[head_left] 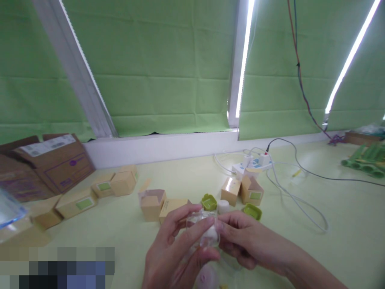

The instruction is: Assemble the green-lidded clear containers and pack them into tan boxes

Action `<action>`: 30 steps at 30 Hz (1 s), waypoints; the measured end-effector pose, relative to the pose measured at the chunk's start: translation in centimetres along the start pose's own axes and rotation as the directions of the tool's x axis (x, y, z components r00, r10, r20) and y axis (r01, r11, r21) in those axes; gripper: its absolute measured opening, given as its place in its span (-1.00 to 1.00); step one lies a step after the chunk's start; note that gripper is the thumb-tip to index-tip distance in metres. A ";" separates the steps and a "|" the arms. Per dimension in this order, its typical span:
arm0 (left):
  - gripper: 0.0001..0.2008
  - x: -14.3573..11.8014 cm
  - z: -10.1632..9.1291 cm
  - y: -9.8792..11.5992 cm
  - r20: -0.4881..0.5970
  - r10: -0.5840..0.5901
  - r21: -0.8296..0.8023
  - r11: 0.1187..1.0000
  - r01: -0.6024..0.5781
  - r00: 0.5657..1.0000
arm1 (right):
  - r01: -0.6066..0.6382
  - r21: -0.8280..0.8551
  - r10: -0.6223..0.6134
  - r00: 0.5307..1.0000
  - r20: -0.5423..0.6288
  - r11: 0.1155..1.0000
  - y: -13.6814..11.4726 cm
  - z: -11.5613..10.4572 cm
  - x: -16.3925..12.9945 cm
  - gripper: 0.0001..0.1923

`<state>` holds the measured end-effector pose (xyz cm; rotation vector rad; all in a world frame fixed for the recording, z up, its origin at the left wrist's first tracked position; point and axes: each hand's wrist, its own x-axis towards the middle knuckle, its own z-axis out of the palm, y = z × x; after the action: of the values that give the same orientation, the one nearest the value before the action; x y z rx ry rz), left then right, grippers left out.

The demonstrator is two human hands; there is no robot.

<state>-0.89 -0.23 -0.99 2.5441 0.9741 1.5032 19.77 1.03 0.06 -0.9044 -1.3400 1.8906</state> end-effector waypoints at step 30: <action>-0.81 0.4 0.2 -0.5 0.030 -0.264 -0.046 0.963 0.265 0.964 | 0.190 -0.083 -0.207 0.917 -0.342 0.978 -2.3 -5.8 -2.3 -0.61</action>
<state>-0.86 0.38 -0.94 2.2820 1.2005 1.4009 26.09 2.71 1.20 -1.0313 -1.2123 1.4667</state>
